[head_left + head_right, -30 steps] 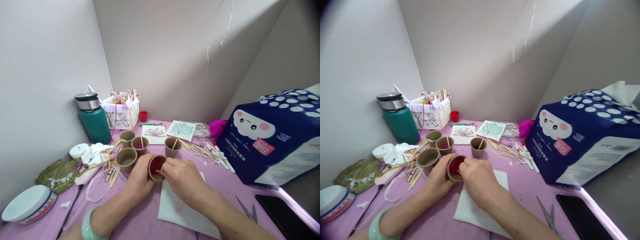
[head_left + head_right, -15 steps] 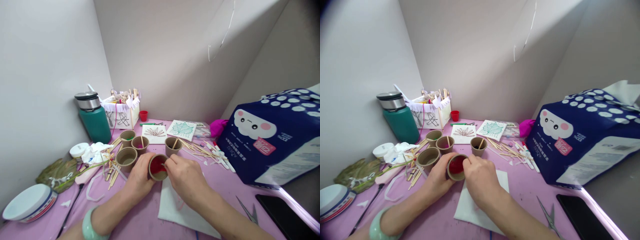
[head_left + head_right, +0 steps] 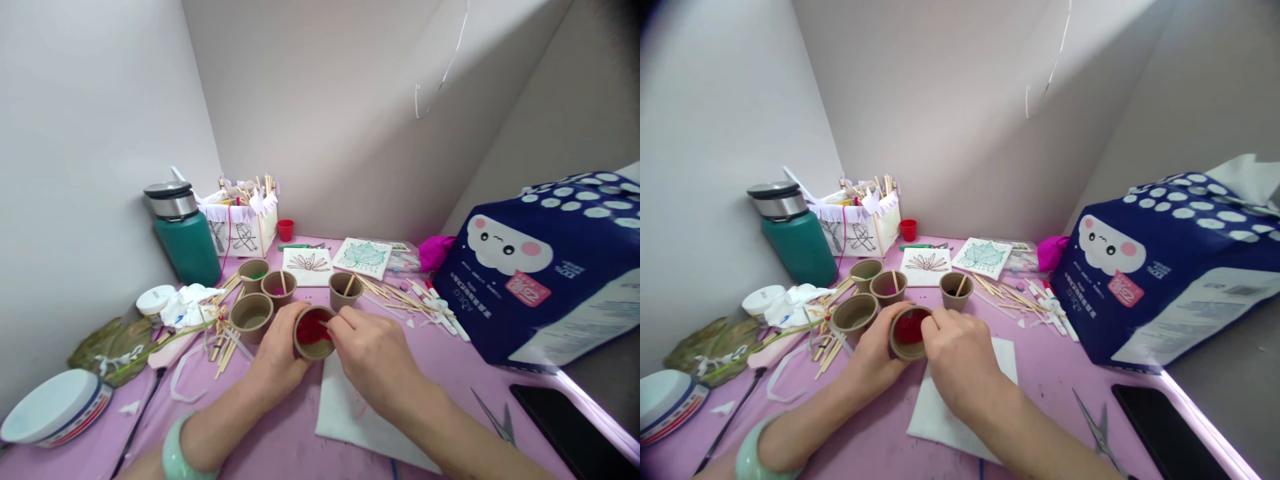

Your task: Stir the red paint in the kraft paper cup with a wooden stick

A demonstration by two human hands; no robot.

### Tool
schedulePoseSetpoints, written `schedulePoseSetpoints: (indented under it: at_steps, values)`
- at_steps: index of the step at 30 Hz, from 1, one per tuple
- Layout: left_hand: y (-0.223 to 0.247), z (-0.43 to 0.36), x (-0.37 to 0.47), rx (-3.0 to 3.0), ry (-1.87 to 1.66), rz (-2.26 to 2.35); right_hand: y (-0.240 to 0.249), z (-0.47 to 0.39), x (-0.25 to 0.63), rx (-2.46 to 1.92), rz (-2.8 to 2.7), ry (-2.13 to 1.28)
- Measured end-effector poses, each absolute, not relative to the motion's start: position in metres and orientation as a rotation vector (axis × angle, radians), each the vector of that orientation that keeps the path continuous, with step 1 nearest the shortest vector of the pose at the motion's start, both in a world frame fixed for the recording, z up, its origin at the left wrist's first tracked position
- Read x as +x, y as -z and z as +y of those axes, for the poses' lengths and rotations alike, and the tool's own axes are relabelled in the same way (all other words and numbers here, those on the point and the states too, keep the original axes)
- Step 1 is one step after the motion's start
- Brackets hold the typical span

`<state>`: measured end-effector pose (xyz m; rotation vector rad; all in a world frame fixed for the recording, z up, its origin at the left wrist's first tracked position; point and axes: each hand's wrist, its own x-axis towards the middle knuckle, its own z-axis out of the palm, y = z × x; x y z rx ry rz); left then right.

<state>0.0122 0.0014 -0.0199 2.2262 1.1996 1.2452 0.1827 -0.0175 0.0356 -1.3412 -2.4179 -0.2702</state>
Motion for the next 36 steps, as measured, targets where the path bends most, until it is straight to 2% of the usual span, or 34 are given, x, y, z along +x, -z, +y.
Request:
schedulePoseSetpoints:
  at_steps: [6,14,20,26,33,36]
  values:
    - [0.0187,0.0018,0.0132,2.209,-1.257,1.2,-0.0362,-0.0177,0.1802,-1.289,-2.37,0.085]
    - [0.0181,0.0012,0.013,2.25,-1.257,1.167,-0.0374,-0.014,0.1876,-1.35,-2.404,0.38]
    - [0.0201,0.0035,0.0126,2.278,-1.29,1.154,-0.0381,-0.0154,0.1851,-1.282,-2.44,0.149]
    - [0.02,0.0038,0.0118,2.316,-1.277,1.143,-0.0325,-0.009,0.1885,-1.34,-2.375,0.391]
    - [0.022,0.0048,0.0112,2.331,-1.319,1.144,-0.036,-0.0147,0.1834,-1.262,-2.404,0.088]
    - [0.0228,0.0051,0.0114,2.355,-1.3,1.131,-0.0367,-0.0126,0.1857,-1.317,-2.422,0.207]
